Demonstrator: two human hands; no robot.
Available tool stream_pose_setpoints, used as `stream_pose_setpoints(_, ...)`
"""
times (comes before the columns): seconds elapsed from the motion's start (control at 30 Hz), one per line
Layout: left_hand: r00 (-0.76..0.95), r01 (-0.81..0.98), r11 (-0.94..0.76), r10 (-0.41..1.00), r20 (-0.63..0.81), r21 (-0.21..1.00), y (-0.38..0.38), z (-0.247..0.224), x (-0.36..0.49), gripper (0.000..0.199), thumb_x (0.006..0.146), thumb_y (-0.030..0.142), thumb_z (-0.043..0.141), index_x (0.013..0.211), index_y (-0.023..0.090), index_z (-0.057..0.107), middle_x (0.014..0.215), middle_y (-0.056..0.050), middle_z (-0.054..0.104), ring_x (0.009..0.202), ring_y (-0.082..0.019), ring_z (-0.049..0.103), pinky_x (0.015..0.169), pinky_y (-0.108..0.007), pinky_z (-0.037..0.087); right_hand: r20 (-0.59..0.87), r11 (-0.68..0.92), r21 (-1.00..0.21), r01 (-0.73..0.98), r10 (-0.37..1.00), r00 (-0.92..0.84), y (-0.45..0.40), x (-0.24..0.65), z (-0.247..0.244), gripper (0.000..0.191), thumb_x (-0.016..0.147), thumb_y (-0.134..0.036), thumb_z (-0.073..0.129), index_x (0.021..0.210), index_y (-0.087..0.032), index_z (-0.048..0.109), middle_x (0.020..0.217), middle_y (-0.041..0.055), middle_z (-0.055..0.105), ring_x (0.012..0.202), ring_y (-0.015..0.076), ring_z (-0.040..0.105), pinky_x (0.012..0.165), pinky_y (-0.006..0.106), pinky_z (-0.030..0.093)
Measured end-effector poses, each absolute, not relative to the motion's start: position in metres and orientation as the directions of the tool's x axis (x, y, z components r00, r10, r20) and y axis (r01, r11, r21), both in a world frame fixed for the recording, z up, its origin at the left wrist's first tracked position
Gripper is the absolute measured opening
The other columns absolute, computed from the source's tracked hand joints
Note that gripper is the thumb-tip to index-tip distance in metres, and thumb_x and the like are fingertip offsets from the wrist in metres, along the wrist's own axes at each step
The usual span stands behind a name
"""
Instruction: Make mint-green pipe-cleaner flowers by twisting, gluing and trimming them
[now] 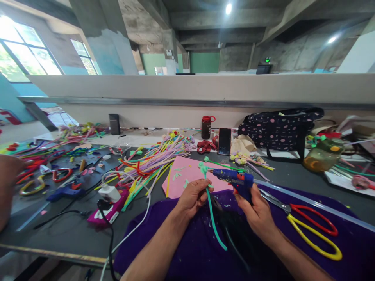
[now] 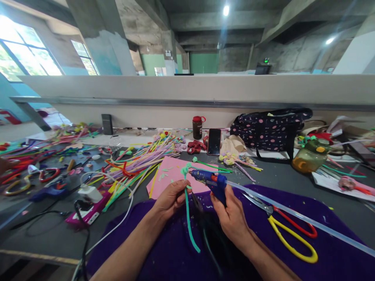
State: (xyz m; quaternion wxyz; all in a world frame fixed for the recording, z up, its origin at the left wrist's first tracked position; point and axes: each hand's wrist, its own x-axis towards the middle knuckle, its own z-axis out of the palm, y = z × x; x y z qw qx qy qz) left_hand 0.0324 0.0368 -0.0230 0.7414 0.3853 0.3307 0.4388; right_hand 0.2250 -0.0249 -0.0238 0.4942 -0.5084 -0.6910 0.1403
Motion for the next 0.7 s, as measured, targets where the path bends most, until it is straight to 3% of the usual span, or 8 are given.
stream_pose_setpoints(0.23,0.391,-0.392,0.324,0.906,-0.162,0.861,0.0372,-0.0244,0.0324,0.025,0.071,0.036,0.061,0.074,0.012,0.057,0.032,0.008,0.039,0.026,-0.002,0.029,0.030,-0.015,0.016,0.516,0.418,-0.701,0.578,0.857,0.006,-0.0246,0.2260,-0.0267,0.030,0.085,-0.028,0.046,0.113,-0.017,0.047,0.106,0.0083,0.061,0.093,0.0209,0.059,0.074,0.026,0.047)
stream_pose_setpoints(0.7,0.392,-0.417,0.311,0.909,-0.140,0.854,0.0359,-0.0199,0.0307,0.025,0.072,0.035,0.061,0.072,0.011,0.056,0.039,0.006,0.045,0.027,-0.001,0.028,0.030,-0.015,0.014,0.532,0.442,-0.666,0.601,0.846,-0.033,-0.0258,0.2242,-0.0278,0.029,0.086,-0.028,0.046,0.113,-0.018,0.046,0.092,0.0059,0.065,0.080,0.0195,0.061,0.070,0.027,0.047)
